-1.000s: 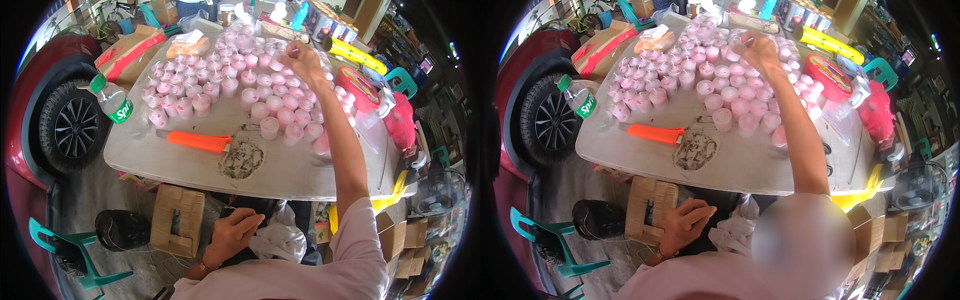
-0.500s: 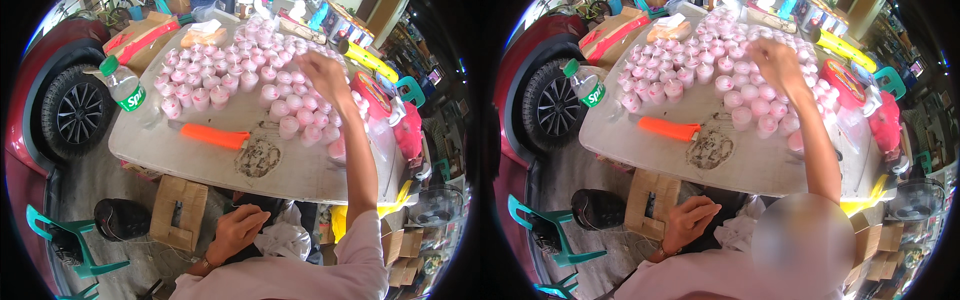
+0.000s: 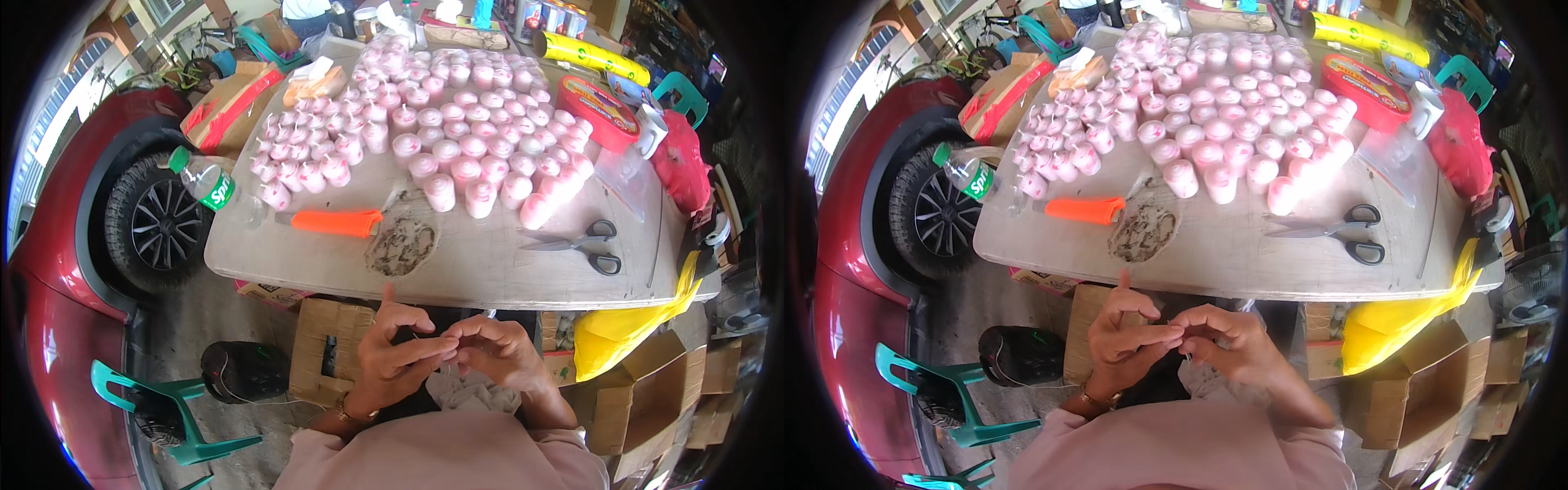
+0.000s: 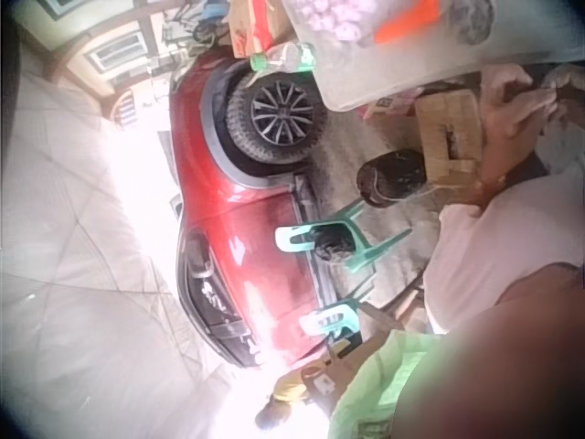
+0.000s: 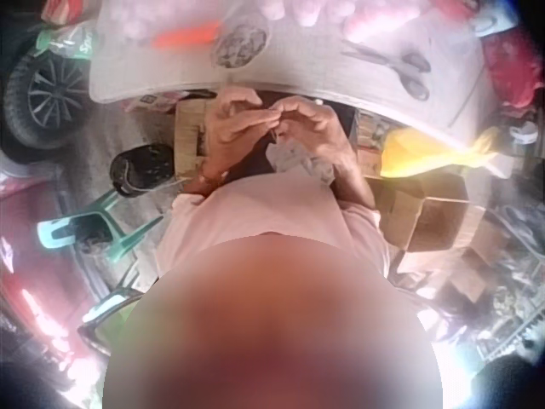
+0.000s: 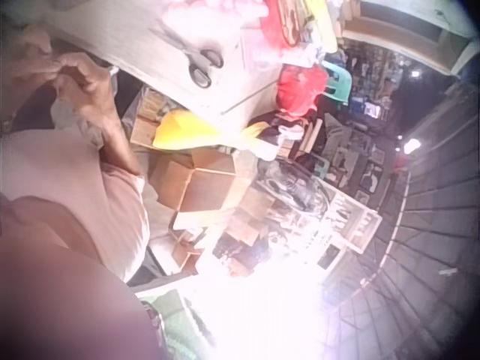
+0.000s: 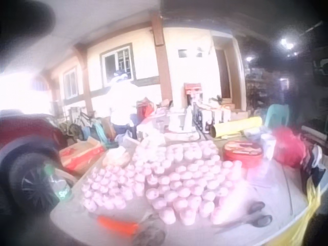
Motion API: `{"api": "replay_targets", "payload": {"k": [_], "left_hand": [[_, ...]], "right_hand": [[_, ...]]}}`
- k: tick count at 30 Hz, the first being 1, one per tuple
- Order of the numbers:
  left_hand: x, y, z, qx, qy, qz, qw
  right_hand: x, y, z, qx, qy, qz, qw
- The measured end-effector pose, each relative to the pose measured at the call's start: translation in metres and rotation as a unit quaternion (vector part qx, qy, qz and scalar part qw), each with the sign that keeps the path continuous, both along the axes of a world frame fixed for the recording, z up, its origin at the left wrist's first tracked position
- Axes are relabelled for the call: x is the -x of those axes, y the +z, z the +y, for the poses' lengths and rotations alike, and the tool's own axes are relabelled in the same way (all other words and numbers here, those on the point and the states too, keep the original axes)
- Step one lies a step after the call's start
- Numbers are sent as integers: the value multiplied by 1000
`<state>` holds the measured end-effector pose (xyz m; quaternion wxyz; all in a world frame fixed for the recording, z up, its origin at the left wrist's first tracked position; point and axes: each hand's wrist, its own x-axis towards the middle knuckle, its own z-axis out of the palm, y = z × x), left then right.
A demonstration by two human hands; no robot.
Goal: The person inserts a wick into small white cylindrical candles, wipes them with a cloth, and trims the wick with scissors. The person repeats this process for multiple candles, placing finished units on a table.
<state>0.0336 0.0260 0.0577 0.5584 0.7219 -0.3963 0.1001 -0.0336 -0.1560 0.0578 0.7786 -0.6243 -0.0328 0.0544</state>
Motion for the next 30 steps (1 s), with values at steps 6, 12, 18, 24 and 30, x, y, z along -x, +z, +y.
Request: {"api": "replay_targets", "payload": {"k": [6,12,18,24,30], "left_hand": [[-88,47,-38,-105,30,-106,988],[-272,64,-121,-216,144,-194,946],[-321,59,-166,-337,122,-234,904],[-283,74,-131,-431,68,-243,866],[-274,73,-80,-525,99,-224,815]], "right_hand": [[13,-8,-29,163,-35,-108,980],[11,-25,-36,201,-54,-108,972],[8,-29,-49,201,-72,-138,967],[19,-21,-48,251,-127,-92,955],[23,-26,-38,249,-124,-120,953]]}}
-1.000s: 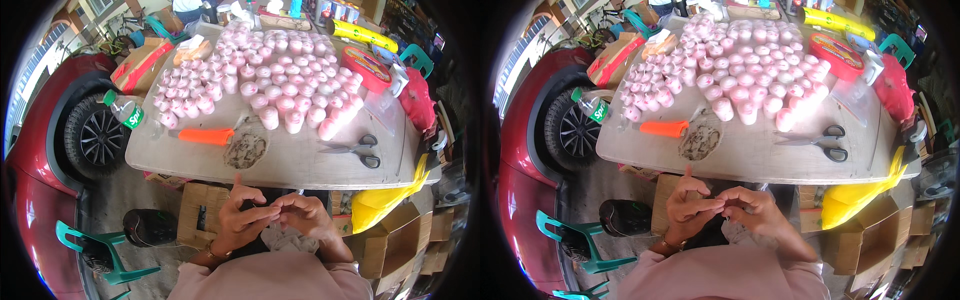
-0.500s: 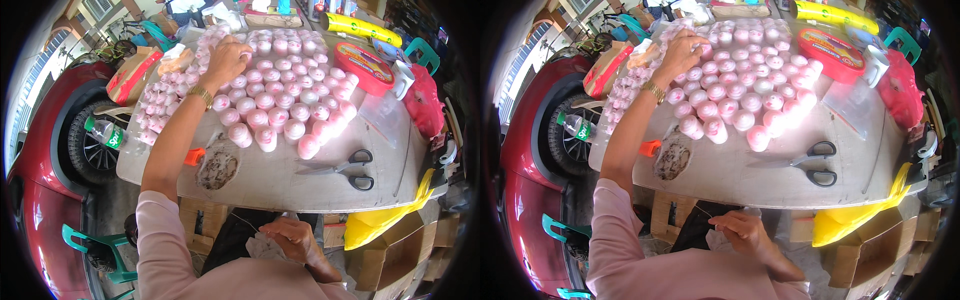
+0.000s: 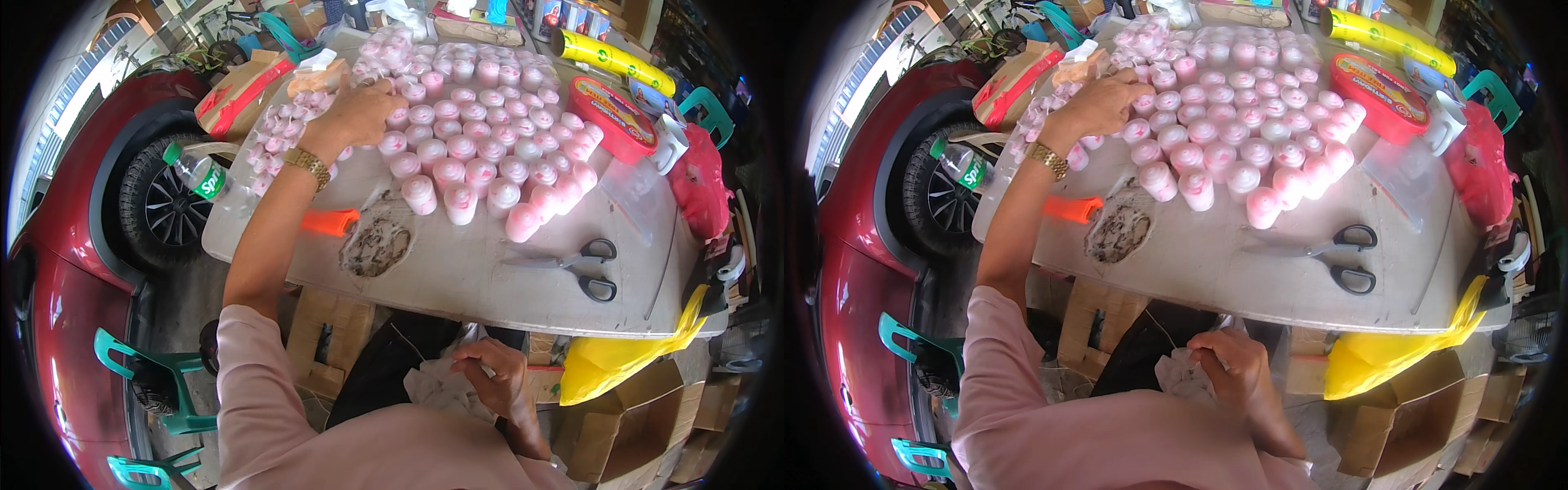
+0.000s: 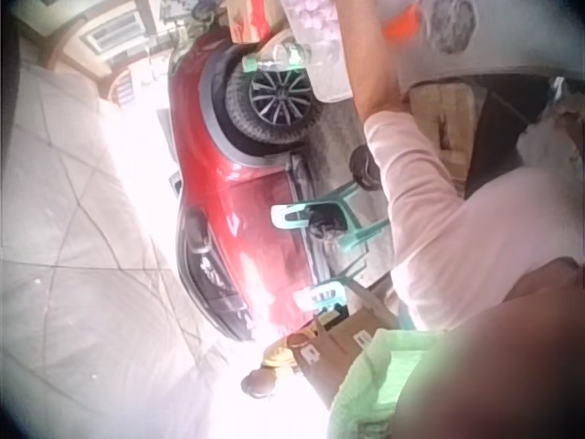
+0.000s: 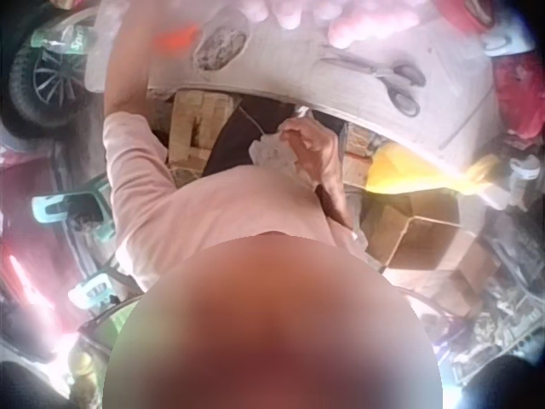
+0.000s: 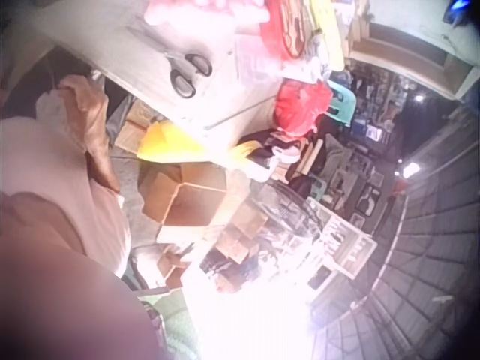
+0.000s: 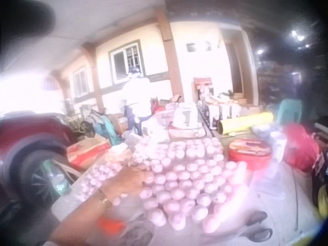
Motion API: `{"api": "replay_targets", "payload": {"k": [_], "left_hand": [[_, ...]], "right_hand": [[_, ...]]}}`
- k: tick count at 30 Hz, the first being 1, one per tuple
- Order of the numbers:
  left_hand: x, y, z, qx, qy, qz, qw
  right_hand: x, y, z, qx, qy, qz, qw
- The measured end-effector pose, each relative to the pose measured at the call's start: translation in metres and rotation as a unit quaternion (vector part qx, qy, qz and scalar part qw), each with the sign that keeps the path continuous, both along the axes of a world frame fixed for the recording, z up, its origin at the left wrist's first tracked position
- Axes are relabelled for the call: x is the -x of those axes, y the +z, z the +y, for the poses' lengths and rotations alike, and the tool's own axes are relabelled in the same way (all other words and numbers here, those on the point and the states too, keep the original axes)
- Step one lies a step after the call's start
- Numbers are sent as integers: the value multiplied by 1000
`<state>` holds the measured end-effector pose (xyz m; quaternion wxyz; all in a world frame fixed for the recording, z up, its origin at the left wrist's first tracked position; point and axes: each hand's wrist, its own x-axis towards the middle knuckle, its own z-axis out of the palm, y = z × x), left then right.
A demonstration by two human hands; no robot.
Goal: The person inserts a wick into small white cylindrical candles, wipes them with a cloth, and trims the wick with scissors. The person repeats this process for multiple candles, placing finished units on a table.
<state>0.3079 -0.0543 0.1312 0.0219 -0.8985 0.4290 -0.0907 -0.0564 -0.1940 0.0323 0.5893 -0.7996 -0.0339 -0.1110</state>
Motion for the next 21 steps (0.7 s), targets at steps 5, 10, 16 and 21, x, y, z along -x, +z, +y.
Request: {"api": "replay_targets", "payload": {"k": [5,10,16,21], "left_hand": [[-16,-20,-2,-10,-8,-31,999],[-18,-17,0,82,-46,-28,995],[-8,-25,20,167,-22,25,985],[-16,-32,14,130,-44,-53,989]], "right_hand": [[4,3,11,10,19,-16,1000],[19,10,21,22,15,9,1000],[29,4,30,11,-9,1,1000],[34,4,41,19,18,-1,1000]]}}
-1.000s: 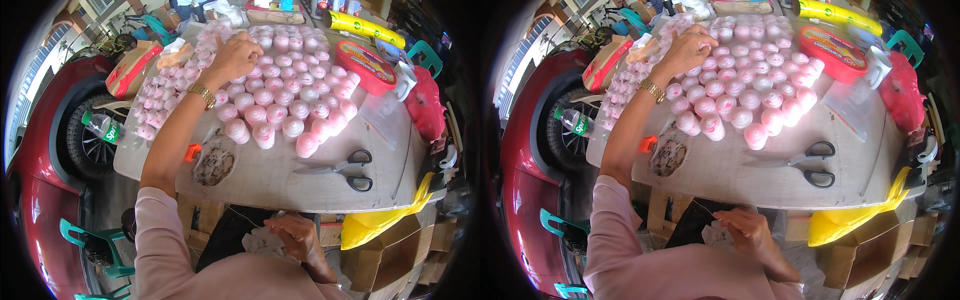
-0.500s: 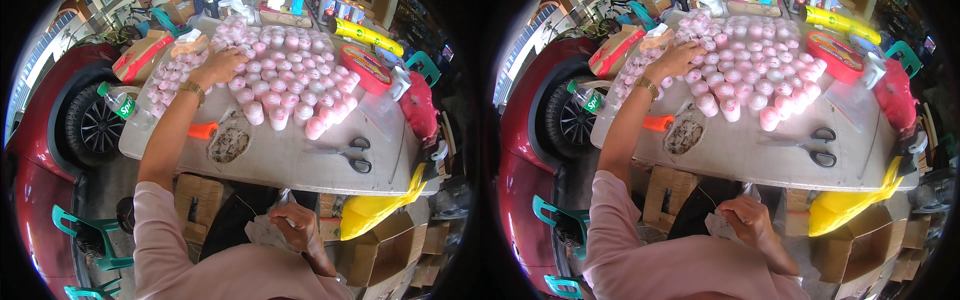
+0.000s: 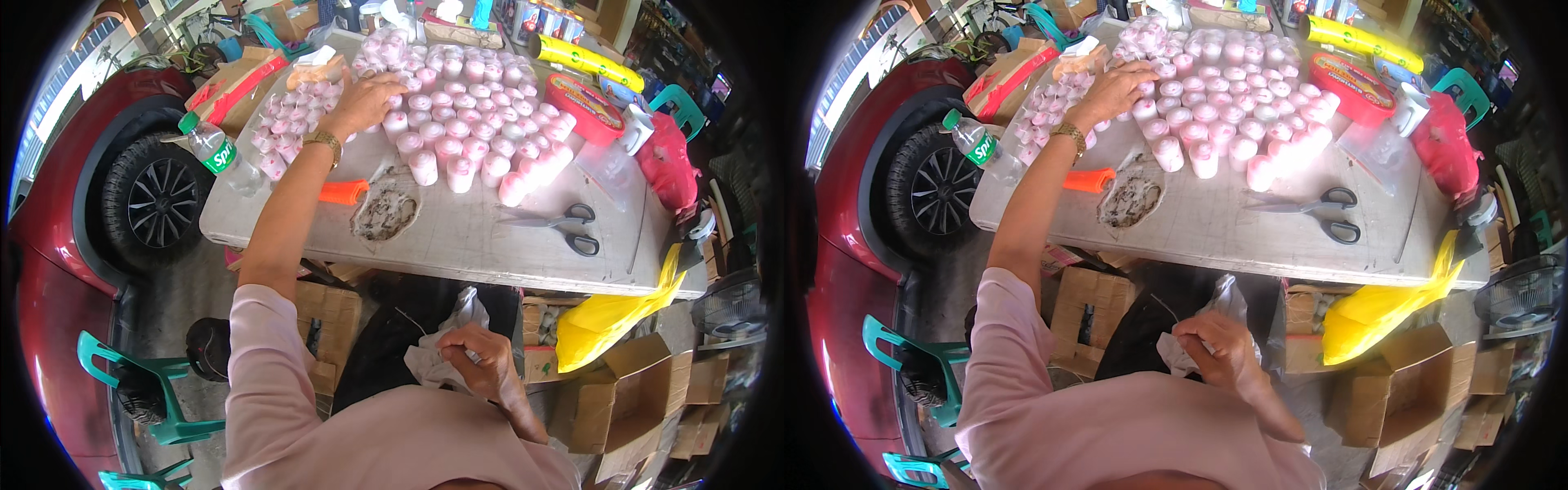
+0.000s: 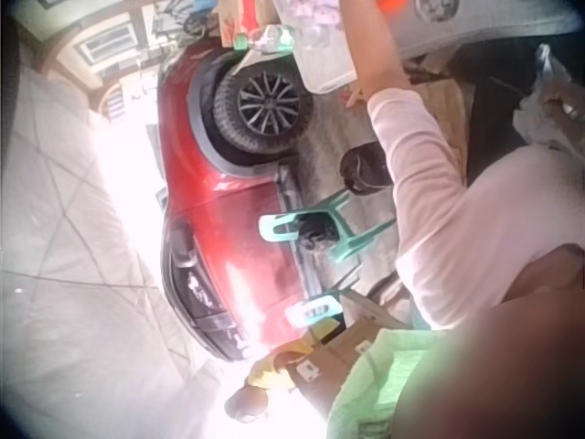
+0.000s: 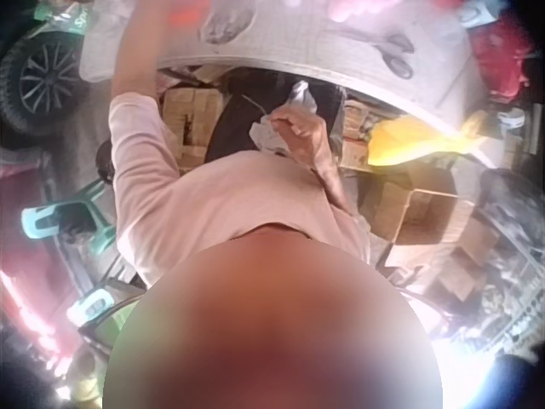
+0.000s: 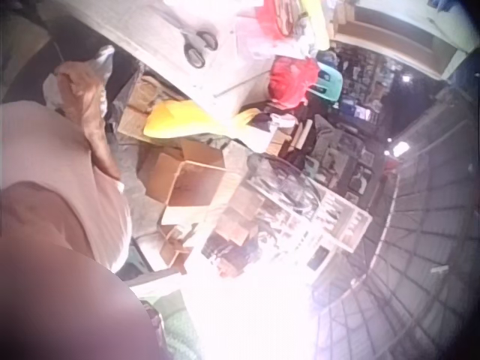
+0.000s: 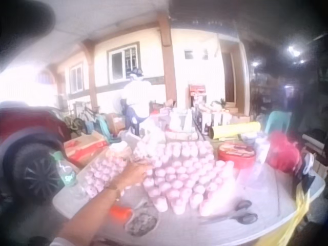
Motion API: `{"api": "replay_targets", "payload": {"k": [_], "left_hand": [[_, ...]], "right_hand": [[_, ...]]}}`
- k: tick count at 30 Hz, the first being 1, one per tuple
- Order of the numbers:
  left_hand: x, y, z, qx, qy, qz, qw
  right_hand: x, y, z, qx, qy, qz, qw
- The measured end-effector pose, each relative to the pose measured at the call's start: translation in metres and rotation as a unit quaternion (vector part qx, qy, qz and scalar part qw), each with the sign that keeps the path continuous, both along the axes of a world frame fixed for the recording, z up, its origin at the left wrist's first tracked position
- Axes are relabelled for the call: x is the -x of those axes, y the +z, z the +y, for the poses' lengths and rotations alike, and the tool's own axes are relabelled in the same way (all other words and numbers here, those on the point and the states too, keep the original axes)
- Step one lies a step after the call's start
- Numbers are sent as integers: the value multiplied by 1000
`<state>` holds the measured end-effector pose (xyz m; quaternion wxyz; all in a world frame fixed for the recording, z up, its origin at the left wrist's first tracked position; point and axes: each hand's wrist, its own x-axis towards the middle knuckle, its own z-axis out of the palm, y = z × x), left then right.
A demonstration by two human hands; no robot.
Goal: The person inserts a wick into small white cylindrical candles, wipes them with a cloth, and trims the wick with scissors. The person repeats this process for multiple candles, placing finished units on a table.
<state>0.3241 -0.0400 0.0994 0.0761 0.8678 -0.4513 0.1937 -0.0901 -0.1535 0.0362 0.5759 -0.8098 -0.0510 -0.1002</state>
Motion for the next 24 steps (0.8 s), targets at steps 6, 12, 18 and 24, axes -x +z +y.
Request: {"api": "replay_targets", "payload": {"k": [6,12,18,24], "left_hand": [[37,-5,10,-9,-6,14,1000],[73,-14,20,22,12,0,1000],[129,-11,44,320,-40,187,928],[236,-36,54,589,-264,681,346]], "right_hand": [[4,3,-3,-2,-2,9,1000],[1,1,0,-16,-4,-26,1000],[-6,30,-15,-6,-49,-90,995],[-35,57,-6,-22,-123,-151,981]]}}
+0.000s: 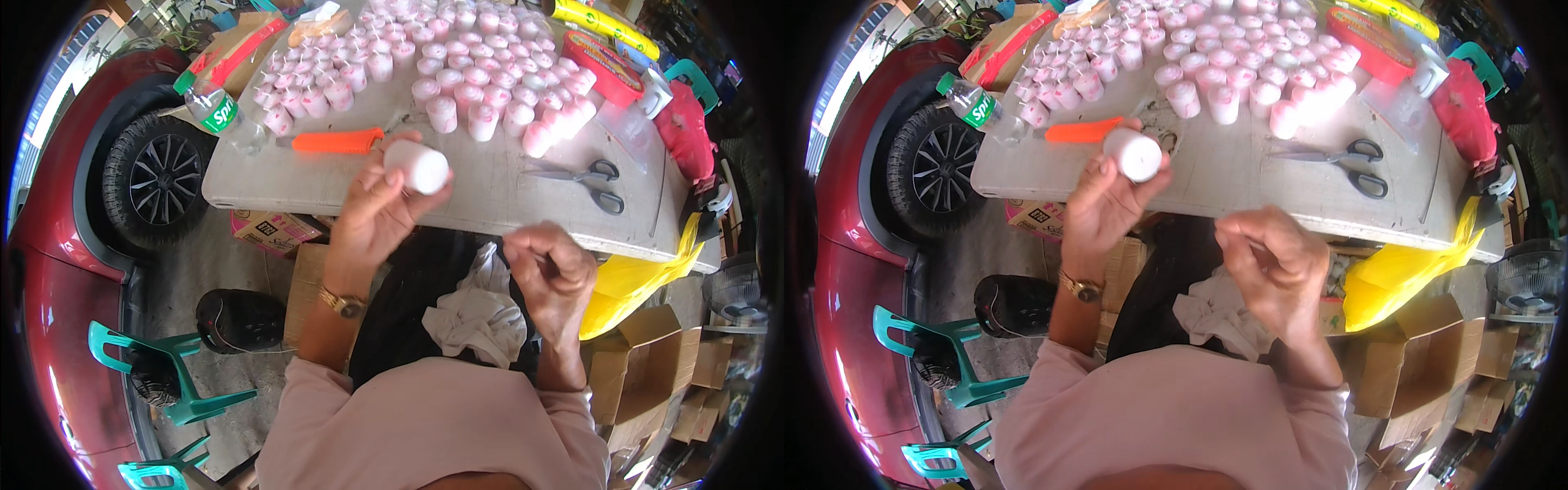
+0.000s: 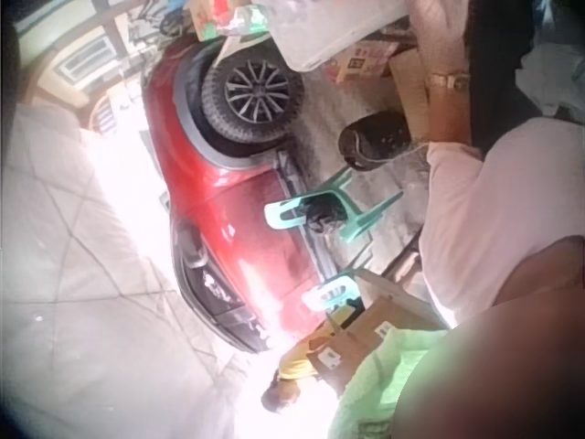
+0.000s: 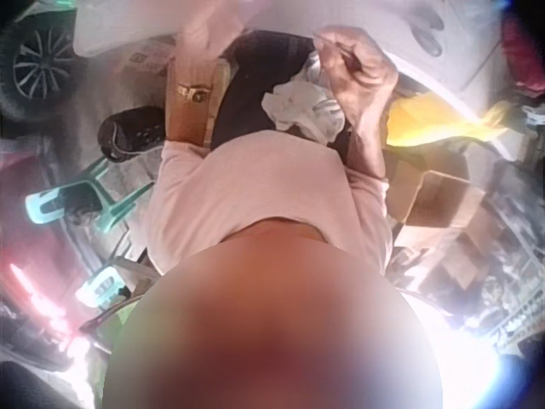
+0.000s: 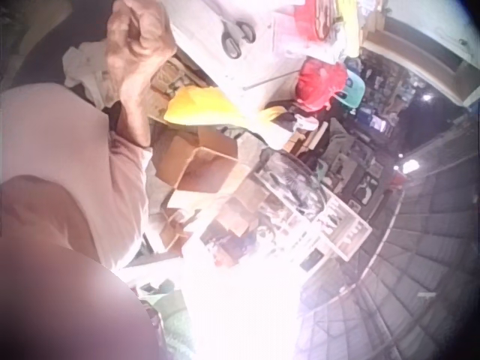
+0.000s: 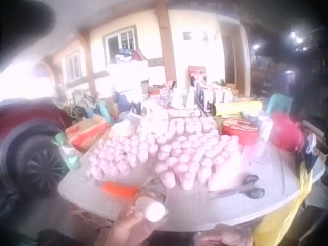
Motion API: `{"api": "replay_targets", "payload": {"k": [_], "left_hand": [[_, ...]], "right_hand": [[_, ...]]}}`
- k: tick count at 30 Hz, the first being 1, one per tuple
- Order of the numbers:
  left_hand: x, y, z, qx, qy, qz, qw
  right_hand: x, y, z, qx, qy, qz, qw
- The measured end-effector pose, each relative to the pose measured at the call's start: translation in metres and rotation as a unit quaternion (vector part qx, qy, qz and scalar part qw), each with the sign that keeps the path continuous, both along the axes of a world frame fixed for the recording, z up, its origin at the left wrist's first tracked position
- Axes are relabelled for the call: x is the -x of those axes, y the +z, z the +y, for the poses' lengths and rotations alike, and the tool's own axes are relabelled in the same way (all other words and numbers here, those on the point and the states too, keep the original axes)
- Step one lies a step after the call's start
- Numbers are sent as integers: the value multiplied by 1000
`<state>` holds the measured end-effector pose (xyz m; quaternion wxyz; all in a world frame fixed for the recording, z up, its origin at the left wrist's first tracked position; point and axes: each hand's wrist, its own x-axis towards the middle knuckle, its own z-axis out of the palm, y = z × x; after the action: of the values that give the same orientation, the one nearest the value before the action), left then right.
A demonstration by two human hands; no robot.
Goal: The person inserts a wick into small white cylindrical candles, wipes them with a cloth, and trims the wick with scissors. The person repeats this process for multiple candles, placing finished units on a table.
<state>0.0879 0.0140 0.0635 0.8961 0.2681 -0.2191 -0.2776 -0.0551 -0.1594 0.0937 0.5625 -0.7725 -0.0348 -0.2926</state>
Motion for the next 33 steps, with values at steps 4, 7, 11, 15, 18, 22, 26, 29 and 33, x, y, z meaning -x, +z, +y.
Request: {"api": "replay_targets", "payload": {"k": [4,7,11,15,18,22,26,29,33], "left_hand": [[33,-13,-7,85,-63,102,989],[39,-18,-10,91,-80,93,988],[43,-20,-11,50,-60,66,995],[48,-21,-14,27,-22,64,997],[51,-20,-14,16,-9,53,998],[55,-21,-13,-13,45,39,998],[58,-22,-12,-18,73,54,996],[59,-23,-11,12,48,69,996],[58,-25,-8,66,4,97,993]], "right_hand": [[-14,6,12,84,-45,-36,995],[-19,6,18,148,-70,-74,984],[-24,-1,22,219,-90,-130,963],[-27,-8,20,284,-110,-176,936],[-25,-11,19,308,-114,-178,928],[-24,-14,23,325,-130,-168,922],[-24,-14,26,305,-116,-136,935],[-23,-11,26,239,-102,-137,956],[-19,-9,27,216,-97,-105,966]]}}
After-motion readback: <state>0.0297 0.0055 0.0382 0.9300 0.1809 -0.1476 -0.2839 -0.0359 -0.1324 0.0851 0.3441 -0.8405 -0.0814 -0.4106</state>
